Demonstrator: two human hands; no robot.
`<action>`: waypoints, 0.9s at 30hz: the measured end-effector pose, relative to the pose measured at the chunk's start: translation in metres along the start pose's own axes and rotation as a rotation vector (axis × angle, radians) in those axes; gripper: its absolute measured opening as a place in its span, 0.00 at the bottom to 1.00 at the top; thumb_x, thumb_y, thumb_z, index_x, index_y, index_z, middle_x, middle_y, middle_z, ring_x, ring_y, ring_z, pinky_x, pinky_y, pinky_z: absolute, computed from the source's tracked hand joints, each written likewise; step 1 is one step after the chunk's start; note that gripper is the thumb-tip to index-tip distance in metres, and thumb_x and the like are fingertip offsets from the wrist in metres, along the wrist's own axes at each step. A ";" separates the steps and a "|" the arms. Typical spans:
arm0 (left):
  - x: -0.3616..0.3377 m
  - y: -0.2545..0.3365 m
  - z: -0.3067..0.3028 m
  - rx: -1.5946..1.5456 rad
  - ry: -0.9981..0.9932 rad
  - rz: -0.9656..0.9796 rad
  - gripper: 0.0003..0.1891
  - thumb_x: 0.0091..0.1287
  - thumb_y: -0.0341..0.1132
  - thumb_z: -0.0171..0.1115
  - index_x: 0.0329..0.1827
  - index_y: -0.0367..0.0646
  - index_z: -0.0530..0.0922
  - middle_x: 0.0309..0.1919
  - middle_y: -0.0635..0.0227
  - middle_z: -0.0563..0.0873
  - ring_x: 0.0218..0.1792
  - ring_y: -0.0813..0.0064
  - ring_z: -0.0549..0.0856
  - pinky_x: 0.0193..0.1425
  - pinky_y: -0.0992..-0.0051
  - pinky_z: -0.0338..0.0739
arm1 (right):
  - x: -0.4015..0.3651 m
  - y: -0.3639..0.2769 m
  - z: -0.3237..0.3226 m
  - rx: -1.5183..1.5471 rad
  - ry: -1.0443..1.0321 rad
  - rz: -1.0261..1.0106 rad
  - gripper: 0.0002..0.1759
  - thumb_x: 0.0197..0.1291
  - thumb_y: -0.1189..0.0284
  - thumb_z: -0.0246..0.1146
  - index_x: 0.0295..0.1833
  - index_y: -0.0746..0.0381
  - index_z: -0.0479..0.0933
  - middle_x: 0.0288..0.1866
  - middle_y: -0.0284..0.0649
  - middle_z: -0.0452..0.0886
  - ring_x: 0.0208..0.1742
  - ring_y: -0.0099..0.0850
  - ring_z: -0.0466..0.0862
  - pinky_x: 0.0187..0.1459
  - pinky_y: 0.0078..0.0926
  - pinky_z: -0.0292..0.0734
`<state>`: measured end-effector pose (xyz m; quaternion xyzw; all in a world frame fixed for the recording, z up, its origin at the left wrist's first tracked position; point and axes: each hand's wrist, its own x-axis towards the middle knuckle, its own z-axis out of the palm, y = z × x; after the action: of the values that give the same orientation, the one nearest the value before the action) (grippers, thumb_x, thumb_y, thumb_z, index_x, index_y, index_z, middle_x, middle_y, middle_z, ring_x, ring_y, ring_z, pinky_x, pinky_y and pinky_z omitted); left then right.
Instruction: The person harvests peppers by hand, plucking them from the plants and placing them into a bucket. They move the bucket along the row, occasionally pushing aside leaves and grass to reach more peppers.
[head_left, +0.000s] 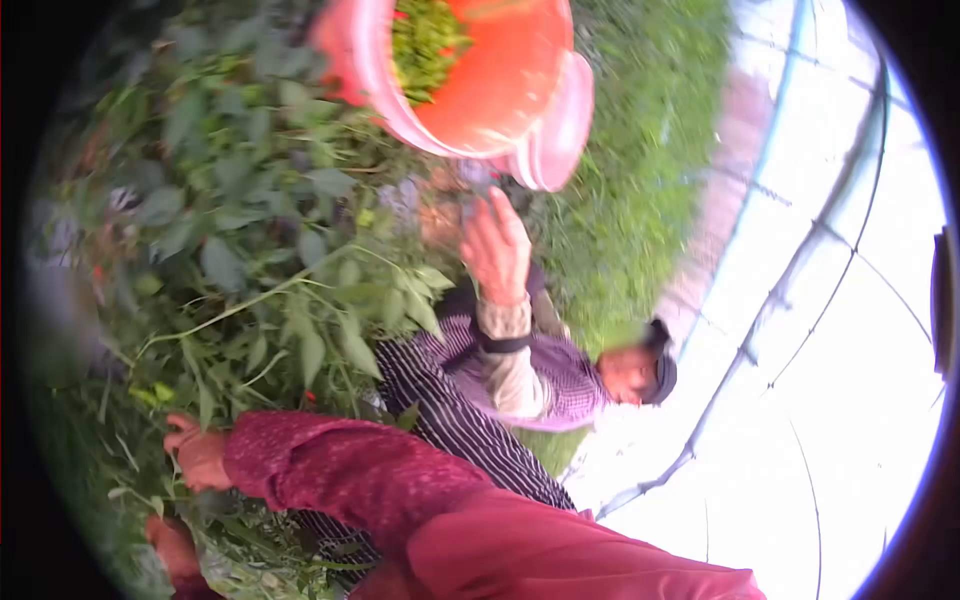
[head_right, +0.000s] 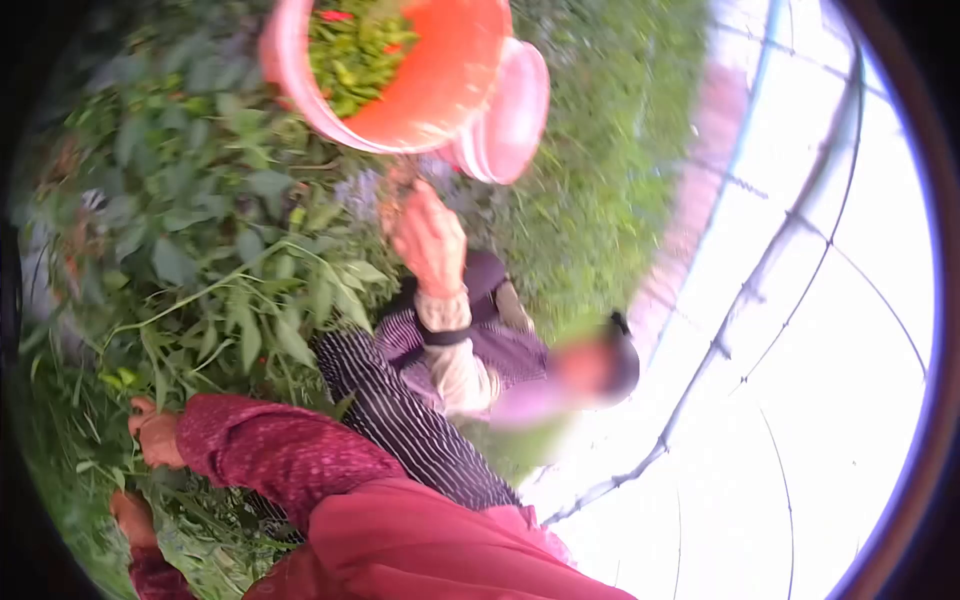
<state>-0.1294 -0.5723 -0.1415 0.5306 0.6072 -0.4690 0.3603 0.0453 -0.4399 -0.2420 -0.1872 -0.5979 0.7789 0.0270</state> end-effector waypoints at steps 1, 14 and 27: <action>0.001 -0.010 0.002 -0.445 0.088 -0.071 0.11 0.66 0.30 0.45 0.42 0.39 0.78 0.30 0.63 0.81 0.23 0.62 0.77 0.30 0.66 0.73 | 0.010 0.019 0.025 -0.306 -0.012 -0.060 0.09 0.36 0.61 0.68 0.16 0.49 0.76 0.32 0.32 0.74 0.48 0.38 0.70 0.68 0.60 0.39; 0.041 -0.074 -0.006 -0.891 0.144 -0.118 0.13 0.68 0.31 0.45 0.49 0.36 0.76 0.40 0.61 0.81 0.34 0.63 0.78 0.41 0.65 0.73 | -0.020 0.025 -0.105 1.479 0.956 0.431 0.11 0.51 0.62 0.62 0.36 0.57 0.75 0.33 0.34 0.71 0.39 0.33 0.71 0.53 0.39 0.66; 0.119 -0.098 -0.080 -1.013 0.237 0.055 0.16 0.70 0.31 0.44 0.57 0.33 0.73 0.51 0.59 0.80 0.48 0.65 0.79 0.55 0.66 0.73 | -0.060 -0.004 -0.110 0.531 0.465 0.465 0.12 0.40 0.67 0.62 0.35 0.54 0.80 0.44 0.35 0.76 0.58 0.36 0.67 0.63 0.45 0.59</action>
<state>-0.2417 -0.4598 -0.2107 0.3547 0.7806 -0.0435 0.5129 0.1358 -0.3530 -0.2460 -0.4747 -0.2963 0.8282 0.0319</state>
